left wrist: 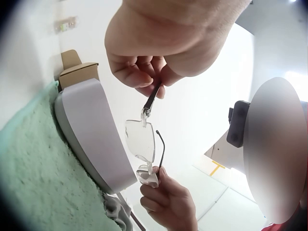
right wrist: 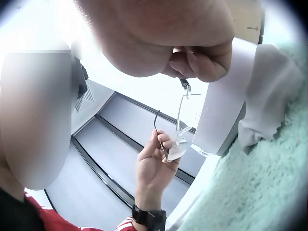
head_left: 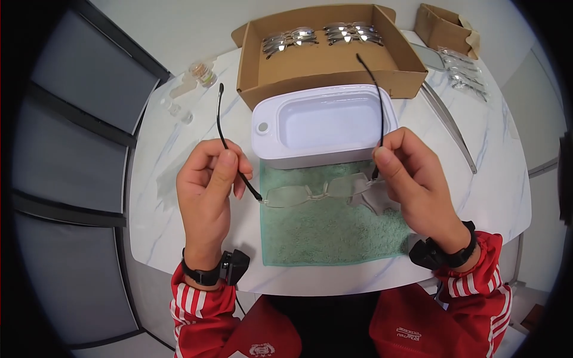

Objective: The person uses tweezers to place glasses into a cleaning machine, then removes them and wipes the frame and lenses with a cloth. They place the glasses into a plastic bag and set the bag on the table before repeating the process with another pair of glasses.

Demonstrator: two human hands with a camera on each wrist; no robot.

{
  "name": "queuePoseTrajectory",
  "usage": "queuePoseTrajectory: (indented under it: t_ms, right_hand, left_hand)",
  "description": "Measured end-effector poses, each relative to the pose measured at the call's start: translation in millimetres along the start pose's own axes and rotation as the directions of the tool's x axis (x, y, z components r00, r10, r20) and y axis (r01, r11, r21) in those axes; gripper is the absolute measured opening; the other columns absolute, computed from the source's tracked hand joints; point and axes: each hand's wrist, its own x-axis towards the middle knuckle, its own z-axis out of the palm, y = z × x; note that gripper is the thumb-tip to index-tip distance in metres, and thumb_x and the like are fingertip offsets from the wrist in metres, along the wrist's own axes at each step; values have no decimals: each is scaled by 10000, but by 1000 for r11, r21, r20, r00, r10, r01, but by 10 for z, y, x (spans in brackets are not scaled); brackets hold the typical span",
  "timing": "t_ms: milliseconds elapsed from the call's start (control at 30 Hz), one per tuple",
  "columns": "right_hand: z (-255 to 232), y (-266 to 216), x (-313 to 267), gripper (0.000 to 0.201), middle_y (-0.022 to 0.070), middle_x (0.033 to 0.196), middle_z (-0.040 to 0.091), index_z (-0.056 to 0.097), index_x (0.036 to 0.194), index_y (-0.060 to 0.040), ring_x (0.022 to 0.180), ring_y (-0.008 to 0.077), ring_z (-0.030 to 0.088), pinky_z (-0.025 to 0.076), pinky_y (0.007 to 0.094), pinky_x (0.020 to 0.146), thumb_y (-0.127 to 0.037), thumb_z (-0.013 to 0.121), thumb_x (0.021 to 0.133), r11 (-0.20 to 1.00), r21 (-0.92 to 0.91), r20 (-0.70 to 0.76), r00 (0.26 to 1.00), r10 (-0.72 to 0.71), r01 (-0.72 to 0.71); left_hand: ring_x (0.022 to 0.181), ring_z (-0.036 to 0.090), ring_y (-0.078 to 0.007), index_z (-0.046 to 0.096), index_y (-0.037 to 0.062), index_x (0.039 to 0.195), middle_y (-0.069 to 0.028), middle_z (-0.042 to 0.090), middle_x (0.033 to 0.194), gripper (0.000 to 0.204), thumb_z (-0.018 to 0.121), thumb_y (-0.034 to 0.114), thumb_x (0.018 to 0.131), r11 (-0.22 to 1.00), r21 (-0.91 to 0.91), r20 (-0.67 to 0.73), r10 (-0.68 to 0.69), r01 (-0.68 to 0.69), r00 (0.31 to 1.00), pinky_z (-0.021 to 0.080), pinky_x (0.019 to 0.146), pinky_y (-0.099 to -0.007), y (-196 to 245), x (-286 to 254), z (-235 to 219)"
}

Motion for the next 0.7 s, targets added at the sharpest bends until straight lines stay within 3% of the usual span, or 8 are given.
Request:
queuePoseTrajectory:
  t_ms: [200,267,300,367,400,467,567,700]
  right_hand:
    - [15,98,21,157,-26,738,582,611,1018,-20,621,19,446,375,215,563,-177,608,1021,992,-117,97,994,-42,53]
    - [37,20,-5,150,38,700,638,657,993,3,579,89,515,414,266,556,-146,643,981,956,-279,245,969,-19,89]
    - [57,24,6,150,38,700,638,657,993,3,579,89,515,414,266,556,-146,643,981,957,-275,250,968,-22,93]
    - [90,45,11,127,124,731,674,691,939,14,611,224,616,462,343,585,-111,676,926,930,-337,314,949,-36,147]
    - [100,52,8,127,124,731,674,691,939,14,611,224,616,462,343,585,-111,676,926,931,-335,312,949,-32,142]
    - [104,66,-4,116,180,754,673,704,912,13,671,342,651,488,401,622,-100,695,889,895,-381,371,925,-82,232]
    - [83,123,-31,114,188,789,692,716,901,-1,697,360,659,495,416,632,-113,708,877,843,-402,472,870,-144,358]
    - [56,162,-15,174,196,780,686,722,963,8,705,369,656,496,420,641,-132,732,860,825,-412,533,837,-126,386]
  left_hand:
    - [748,601,-93,647,-1,1114,-51,666,872,184,620,145,1006,994,107,-4,-20,20,1000,425,607,-216,90,-92,16]
    - [751,618,-101,682,-25,1113,-60,693,880,173,653,82,980,990,137,14,-27,24,1000,447,638,-220,138,-103,8]
    - [736,616,-100,708,-20,1092,-56,698,871,166,680,51,945,981,191,66,16,-29,998,443,628,-223,146,-106,28]
    - [720,614,-100,735,-15,1071,-52,702,863,167,708,20,911,967,241,123,56,-84,991,439,619,-225,183,-110,79]
    - [706,618,-107,751,-2,1049,-55,703,849,168,726,12,883,921,360,200,81,-150,976,443,608,-235,253,-109,117]
    - [691,622,-115,767,11,1026,-58,704,836,173,745,3,854,856,468,280,92,-219,956,447,596,-245,380,-129,234]
    - [707,612,-134,761,-22,975,-84,685,807,169,740,-34,807,849,464,314,112,-255,943,431,610,-257,481,-156,421]
    - [682,616,-152,774,4,974,-81,679,787,180,749,-26,798,802,490,395,145,-341,907,438,585,-278,424,-75,434]
